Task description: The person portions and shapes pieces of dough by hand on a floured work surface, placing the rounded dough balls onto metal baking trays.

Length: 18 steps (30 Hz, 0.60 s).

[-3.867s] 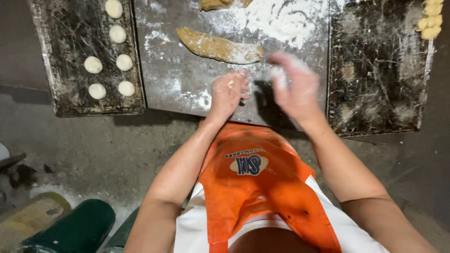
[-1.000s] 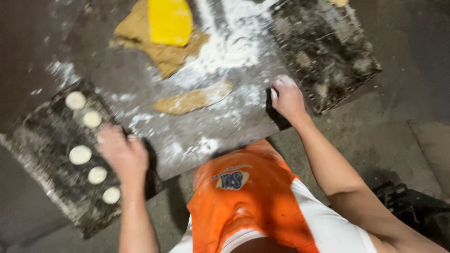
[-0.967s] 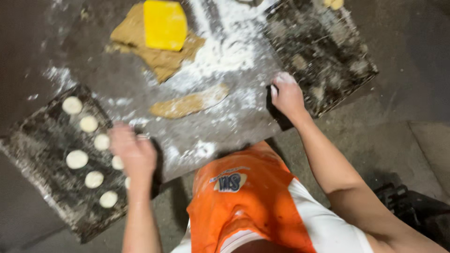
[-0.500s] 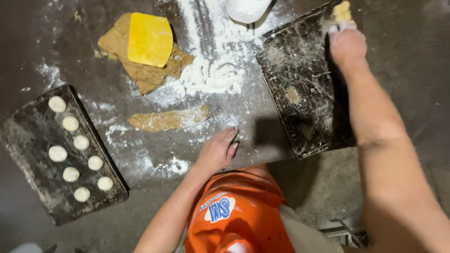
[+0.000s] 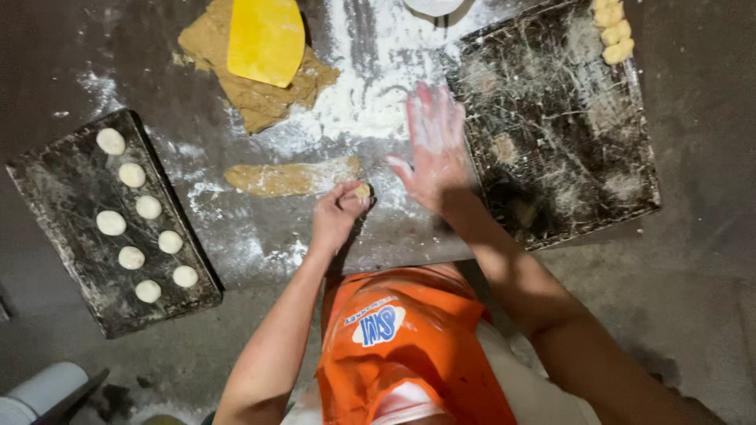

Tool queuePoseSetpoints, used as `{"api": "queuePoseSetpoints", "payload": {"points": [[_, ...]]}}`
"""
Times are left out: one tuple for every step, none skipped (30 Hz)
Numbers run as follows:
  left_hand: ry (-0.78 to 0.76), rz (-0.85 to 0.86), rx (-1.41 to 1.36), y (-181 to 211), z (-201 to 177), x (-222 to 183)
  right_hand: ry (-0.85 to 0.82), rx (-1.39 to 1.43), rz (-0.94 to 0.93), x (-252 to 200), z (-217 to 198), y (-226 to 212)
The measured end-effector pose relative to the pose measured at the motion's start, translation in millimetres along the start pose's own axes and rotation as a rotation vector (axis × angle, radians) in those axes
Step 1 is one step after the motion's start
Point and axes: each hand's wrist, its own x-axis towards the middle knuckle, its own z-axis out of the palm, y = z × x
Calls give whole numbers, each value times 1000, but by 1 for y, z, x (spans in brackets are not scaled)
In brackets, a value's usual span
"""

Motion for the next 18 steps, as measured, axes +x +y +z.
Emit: {"api": "queuePoseSetpoints", "payload": {"points": [[-5,8,2,-11,1,1,21,-147,18,-1,9,10],[-74,-39,-290,-21,4,-2,29,-150,23,-4,21,16],[-153,-99,-584,-31,8,-9,-85,-163,-11,-14,34,16],[-168,-104,-582,-38,14,-12,-200,-173,-43,-20,46,15],[-213,-73,-445,-41,24,-16,-207,-175,-26,-23,52,15],[-257,-39,-309,-42,31,-17,-181,-163,81,-21,52,16],[-211,312,-54,-42,34,-20,-170,-147,195,-24,47,13],[-164,663,200,-40,35,-15,-93,-173,227,-22,41,10],[-149,733,408,-37,34,-4,-29,-192,259,-22,35,4],[-137,806,615,-35,30,-4,32,-164,292,-22,27,1],[-147,802,611,-31,21,-10,119,-143,309,-17,21,-3],[-164,774,534,-26,12,-16,112,-145,317,-21,20,-15],[-168,754,460,-18,7,-13,191,-220,279,-20,20,-22],[-167,758,457,-14,-2,-12,270,-294,238,-17,21,-25],[-187,726,419,-17,-17,-18,266,-288,239,-17,34,-36],[-206,693,380,-22,-32,-24,229,-234,274,-17,53,-52],[-194,696,386,-28,-47,-25,200,-181,297,-13,68,-59],[-216,690,426,-35,-61,-27,206,-176,286,-13,84,-65]]}}
